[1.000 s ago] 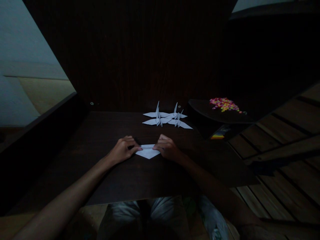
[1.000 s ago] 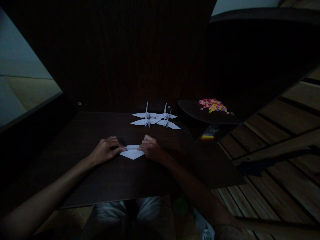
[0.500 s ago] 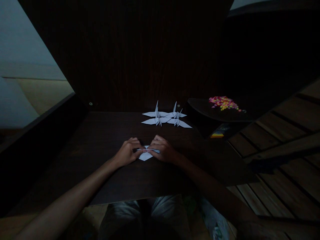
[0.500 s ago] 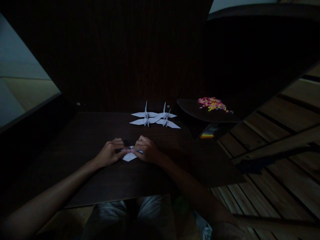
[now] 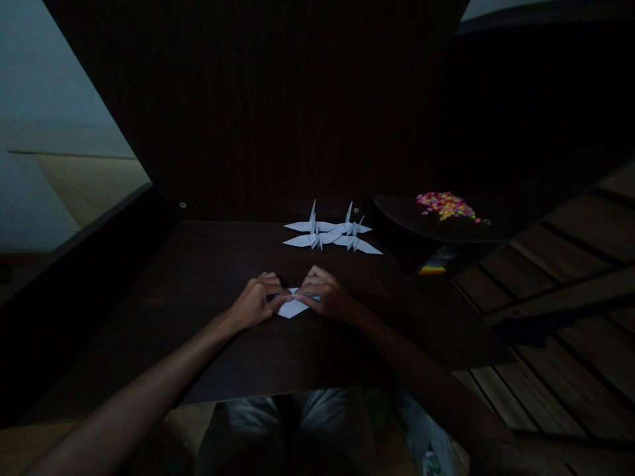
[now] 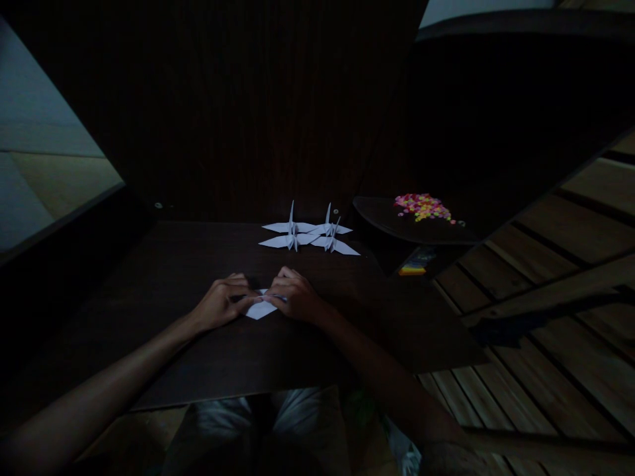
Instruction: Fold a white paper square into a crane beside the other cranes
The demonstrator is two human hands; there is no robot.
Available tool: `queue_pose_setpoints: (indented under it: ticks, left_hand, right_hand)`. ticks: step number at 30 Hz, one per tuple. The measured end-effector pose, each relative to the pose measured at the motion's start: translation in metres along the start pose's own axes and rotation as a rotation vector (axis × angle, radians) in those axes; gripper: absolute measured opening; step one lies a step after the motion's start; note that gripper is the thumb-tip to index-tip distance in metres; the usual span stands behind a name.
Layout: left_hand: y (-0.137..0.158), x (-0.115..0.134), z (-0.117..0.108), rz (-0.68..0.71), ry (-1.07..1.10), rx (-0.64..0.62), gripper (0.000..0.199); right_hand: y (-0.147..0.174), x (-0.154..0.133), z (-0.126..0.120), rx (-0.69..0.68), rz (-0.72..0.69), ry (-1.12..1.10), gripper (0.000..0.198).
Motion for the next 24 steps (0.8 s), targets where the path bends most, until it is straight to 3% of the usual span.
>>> queue_pose_setpoints:
  ticks: [5, 18, 24]
  left_hand:
    - [0.000, -0.003, 0.001, -0.035, -0.065, 0.008, 0.019]
    - [0.003, 0.005, 0.003, 0.031, -0.029, -0.012, 0.021]
    - [0.003, 0.003, 0.004, 0.057, -0.053, 0.006, 0.021]
  right_hand:
    - [0.003, 0.004, -0.008, 0.022, 0.015, -0.011, 0.013]
    - [-0.006, -0.015, 0.007, -0.033, -0.123, 0.064, 0.032]
    - [0.001, -0.006, -0.001, -0.031, -0.063, 0.074, 0.018]
Point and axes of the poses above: each hand's wrist, its own y-axis away from the middle knuckle, its own z-axis out of the palm, x = y × z, the point moved 9 cm from there along -y, towards the middle knuckle, and after that the axes turned 15 degrees about -z, right-handed, at the moved point
